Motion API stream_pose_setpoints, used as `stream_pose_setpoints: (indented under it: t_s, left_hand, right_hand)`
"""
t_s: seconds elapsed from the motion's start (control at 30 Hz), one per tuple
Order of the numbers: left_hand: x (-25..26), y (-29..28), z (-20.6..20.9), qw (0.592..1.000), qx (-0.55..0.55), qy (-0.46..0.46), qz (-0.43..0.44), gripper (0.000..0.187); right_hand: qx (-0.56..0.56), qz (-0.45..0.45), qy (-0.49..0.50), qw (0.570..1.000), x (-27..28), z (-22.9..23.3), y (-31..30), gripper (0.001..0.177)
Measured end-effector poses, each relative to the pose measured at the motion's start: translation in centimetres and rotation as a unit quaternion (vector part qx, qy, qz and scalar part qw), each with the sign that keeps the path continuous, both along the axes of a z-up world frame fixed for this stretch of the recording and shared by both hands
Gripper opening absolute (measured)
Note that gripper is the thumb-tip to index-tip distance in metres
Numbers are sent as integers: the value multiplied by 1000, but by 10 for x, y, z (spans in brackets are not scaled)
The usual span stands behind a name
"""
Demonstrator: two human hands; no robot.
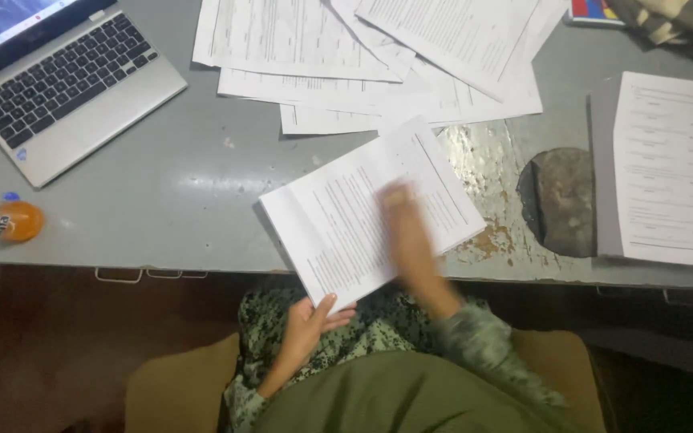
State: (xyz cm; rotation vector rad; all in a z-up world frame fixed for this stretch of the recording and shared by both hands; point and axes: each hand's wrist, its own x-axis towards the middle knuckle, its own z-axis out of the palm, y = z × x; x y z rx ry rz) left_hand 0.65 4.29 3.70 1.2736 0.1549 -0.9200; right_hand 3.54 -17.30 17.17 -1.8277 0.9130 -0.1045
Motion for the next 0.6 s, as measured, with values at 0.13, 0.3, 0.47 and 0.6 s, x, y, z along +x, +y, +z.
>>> stream_pose_setpoints:
  t_s: [0.13, 0.3, 0.47, 0.6]
  left_hand:
    - [0, -3, -9, 999, 18, 29, 29, 53]
    - [-4, 0, 3, 999, 47, -10, 1, 49]
    - [1, 6, 16, 1000, -7, -18, -5, 60]
    - [12, 3, -12, 993, 98, -50, 46, 48]
  right_hand:
    - [-301, 301, -118, 897, -10, -77, 28, 54]
    - [-59, 51, 48, 996, 9, 14, -48, 74]
    - [-374, 80, 25, 924, -29, -29, -161, 33]
    - [-488, 104, -52, 865, -49, -114, -218, 45]
